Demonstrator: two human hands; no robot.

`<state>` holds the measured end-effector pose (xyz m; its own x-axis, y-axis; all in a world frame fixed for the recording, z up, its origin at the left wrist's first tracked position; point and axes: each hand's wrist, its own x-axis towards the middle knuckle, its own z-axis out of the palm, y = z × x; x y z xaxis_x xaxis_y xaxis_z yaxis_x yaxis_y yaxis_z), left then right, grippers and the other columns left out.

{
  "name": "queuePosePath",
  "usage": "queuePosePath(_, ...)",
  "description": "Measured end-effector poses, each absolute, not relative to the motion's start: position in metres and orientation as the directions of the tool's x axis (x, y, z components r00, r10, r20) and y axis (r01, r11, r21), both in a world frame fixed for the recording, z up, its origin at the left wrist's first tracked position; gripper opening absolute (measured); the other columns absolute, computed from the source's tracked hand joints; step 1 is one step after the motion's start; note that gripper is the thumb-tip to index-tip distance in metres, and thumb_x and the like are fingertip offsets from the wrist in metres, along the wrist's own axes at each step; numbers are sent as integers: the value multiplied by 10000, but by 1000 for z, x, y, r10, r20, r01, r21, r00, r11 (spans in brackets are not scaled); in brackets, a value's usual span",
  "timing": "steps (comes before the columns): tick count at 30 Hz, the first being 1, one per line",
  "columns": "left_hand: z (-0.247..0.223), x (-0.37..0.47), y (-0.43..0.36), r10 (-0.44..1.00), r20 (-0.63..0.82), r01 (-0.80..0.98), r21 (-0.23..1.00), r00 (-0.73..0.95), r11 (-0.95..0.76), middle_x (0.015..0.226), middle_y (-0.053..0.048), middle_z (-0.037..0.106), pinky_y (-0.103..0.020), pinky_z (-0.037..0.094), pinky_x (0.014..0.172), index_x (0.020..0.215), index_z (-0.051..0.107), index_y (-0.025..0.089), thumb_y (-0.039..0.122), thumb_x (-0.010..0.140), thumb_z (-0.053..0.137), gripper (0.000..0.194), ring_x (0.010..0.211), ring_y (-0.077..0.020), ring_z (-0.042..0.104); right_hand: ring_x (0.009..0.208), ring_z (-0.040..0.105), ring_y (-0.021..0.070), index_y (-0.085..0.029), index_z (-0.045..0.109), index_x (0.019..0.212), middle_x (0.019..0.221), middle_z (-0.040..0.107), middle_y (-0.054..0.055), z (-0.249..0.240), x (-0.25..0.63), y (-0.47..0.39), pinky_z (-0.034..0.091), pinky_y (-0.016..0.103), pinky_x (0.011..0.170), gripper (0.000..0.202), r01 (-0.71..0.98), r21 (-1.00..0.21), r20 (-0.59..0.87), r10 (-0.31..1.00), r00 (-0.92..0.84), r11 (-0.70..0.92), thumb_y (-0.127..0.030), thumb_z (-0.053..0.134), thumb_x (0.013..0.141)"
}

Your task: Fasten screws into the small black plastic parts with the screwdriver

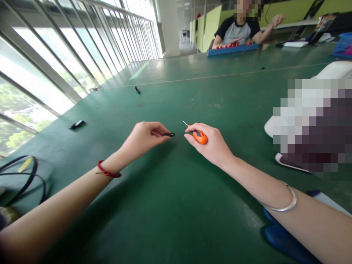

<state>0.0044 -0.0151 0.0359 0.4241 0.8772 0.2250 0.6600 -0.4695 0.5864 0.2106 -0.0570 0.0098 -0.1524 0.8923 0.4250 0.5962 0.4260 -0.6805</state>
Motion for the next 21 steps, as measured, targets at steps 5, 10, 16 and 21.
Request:
queuePosePath(5,13,36,-8,784,323,553,569,530,-608,754,-20,647,-236,469,627,732,656,165,208,731,651,44,671,-127,588,858,618,167,-222,569,964,953,655,33,12,211,-60,485,293,750,170,586,-678,538,843,-16,444,-243,547,797)
queuePosePath(10,2,33,-9,756,358,517,566,547,-642,815,-25,609,-240,462,659,748,627,164,185,767,615,31,739,-132,572,716,610,151,-238,524,866,824,635,9,14,207,-67,496,285,645,137,584,-624,662,749,41,519,-193,569,746)
queuePosePath(16,4,32,-8,810,358,597,549,465,-585,818,-28,610,-282,460,691,778,617,171,186,780,585,36,791,-164,565,462,516,122,-266,484,691,565,570,-41,22,206,-83,411,298,478,148,646,-437,801,597,-37,626,-141,550,735)
queuePosePath(21,4,33,-9,817,363,601,554,449,-576,814,-30,605,-291,467,705,791,612,174,182,775,577,40,797,-169,562,444,498,122,-268,468,672,530,547,-44,21,206,-84,388,304,450,161,656,-415,790,607,-84,631,-139,548,727)
